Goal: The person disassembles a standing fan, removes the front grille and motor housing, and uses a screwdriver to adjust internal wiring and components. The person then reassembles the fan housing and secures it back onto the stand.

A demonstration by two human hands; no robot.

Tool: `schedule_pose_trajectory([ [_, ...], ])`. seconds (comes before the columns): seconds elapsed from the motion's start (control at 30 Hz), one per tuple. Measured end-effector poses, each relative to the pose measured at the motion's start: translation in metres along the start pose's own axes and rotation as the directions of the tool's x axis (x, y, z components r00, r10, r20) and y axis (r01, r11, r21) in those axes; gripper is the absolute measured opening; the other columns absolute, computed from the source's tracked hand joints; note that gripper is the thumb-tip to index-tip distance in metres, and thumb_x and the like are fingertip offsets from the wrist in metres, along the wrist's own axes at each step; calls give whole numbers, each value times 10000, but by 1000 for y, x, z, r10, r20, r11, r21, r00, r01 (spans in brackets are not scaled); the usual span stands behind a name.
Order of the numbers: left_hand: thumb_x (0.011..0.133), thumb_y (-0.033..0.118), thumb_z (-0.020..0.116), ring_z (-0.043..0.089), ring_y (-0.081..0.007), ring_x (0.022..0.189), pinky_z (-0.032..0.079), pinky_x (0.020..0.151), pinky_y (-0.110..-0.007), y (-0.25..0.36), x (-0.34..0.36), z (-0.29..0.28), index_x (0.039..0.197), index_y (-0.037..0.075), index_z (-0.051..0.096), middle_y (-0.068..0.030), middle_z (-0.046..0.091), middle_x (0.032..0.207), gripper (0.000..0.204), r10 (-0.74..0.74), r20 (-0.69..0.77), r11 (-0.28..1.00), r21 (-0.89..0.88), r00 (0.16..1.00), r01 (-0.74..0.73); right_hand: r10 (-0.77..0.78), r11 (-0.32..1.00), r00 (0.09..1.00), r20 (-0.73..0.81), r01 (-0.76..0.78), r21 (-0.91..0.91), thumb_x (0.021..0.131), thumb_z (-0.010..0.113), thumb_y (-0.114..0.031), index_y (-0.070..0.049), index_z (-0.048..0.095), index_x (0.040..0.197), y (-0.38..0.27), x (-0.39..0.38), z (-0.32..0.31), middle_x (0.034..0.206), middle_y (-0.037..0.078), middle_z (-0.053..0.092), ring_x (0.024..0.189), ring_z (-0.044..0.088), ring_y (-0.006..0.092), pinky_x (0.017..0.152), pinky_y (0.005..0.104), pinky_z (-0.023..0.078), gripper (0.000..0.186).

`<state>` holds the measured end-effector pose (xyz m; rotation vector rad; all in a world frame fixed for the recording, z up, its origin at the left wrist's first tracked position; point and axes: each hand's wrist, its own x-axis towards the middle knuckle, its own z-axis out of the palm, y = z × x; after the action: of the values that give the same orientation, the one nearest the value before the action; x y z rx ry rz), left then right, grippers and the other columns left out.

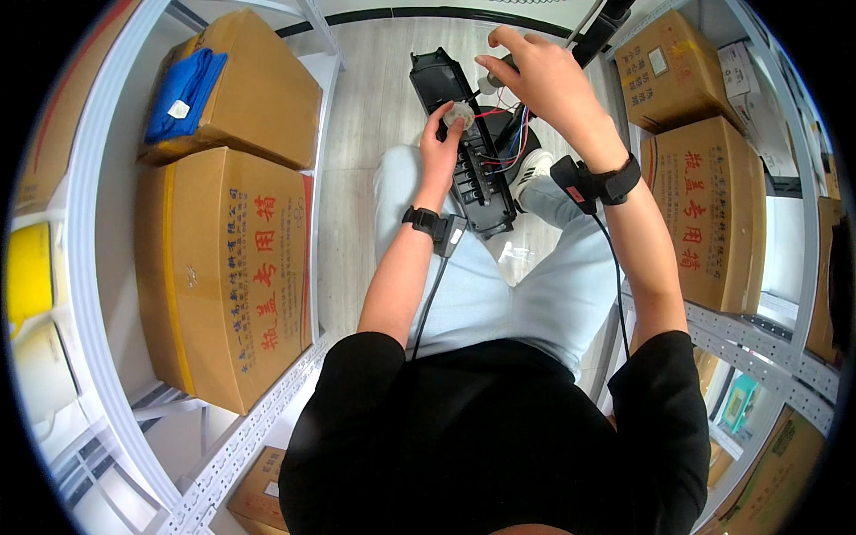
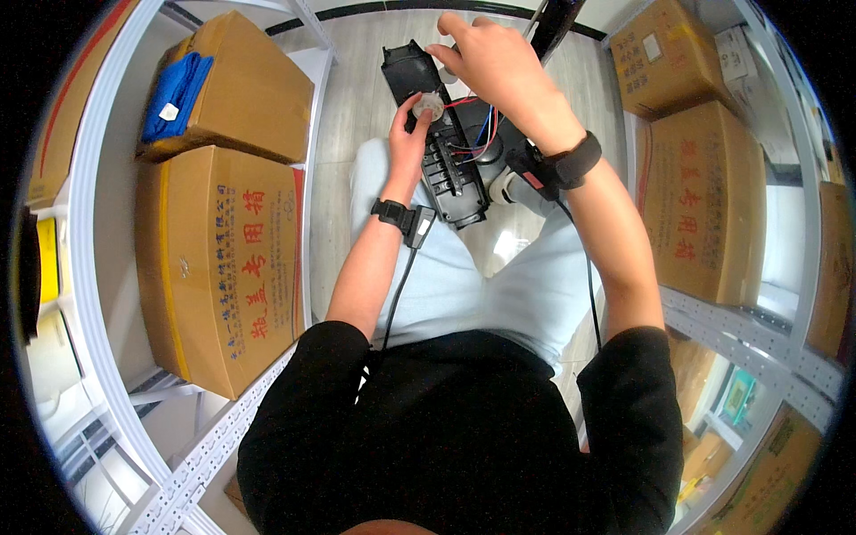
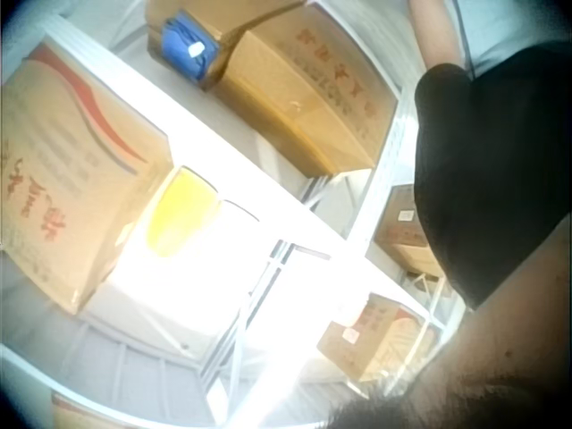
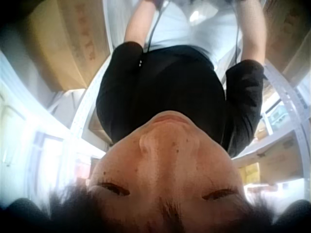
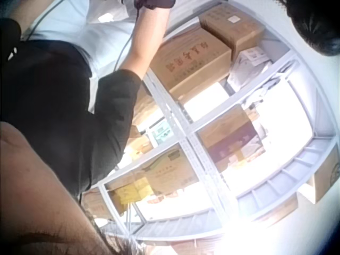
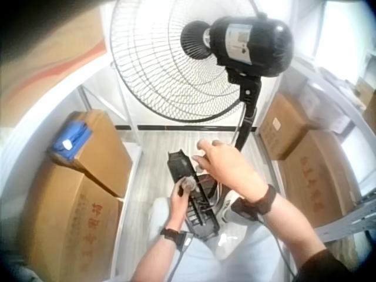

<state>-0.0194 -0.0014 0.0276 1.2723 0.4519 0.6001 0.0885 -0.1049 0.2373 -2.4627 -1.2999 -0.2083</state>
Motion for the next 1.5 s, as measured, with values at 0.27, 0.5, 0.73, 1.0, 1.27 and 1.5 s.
schedule_pose_trajectory([
  [0.27,907,141,719,559,-175,1178,425,1028,-307,6,-2,0,1311,43,589,-85,621,1272,436,24,-2,998,54,1000,-24,-121,968,991,-48,129,217,868,734,-254,-126,581,1178,-1,-1,-7,976,151,633,793,669,326,717,409,543,369],
  [0.5,864,138,756,553,-185,1212,409,1059,-321,10,-4,1,1320,44,588,-89,615,1307,494,9,8,998,55,1000,-9,-116,991,985,-129,124,58,885,719,-217,-120,573,1194,-6,2,-3,970,133,646,778,685,302,693,395,545,355],
  [0.73,857,111,755,560,-201,1216,411,1061,-323,14,-5,2,1331,39,583,-101,601,1336,509,20,3,997,73,1000,-20,-28,997,1000,-4,28,65,862,733,-218,-134,577,1210,-9,2,-5,1055,141,631,856,683,328,751,425,555,390],
  [1.0,869,105,754,575,-176,1170,454,1009,-310,4,-1,0,1344,42,573,-92,613,1297,512,-4,23,1000,27,1000,4,-159,960,976,-149,188,205,858,741,-290,-139,602,1150,1,2,-2,937,126,668,761,686,326,715,425,549,357],
  [1.27,866,74,747,583,-178,1162,453,1014,-311,1,-1,0,1346,41,571,-90,616,1289,513,15,13,999,33,1000,-15,-9,999,994,-110,3,-46,834,771,-266,-141,603,1162,-3,5,-2,1020,145,669,856,687,326,720,403,548,390],
  [1.5,858,80,757,576,-181,1179,449,1020,-316,-1,0,-1,1342,43,576,-91,616,1294,518,14,19,1000,-3,1000,-14,-55,997,998,-10,55,47,840,767,-250,-125,641,1117,-6,0,-12,993,136,671,827,684,314,711,387,556,329],
])
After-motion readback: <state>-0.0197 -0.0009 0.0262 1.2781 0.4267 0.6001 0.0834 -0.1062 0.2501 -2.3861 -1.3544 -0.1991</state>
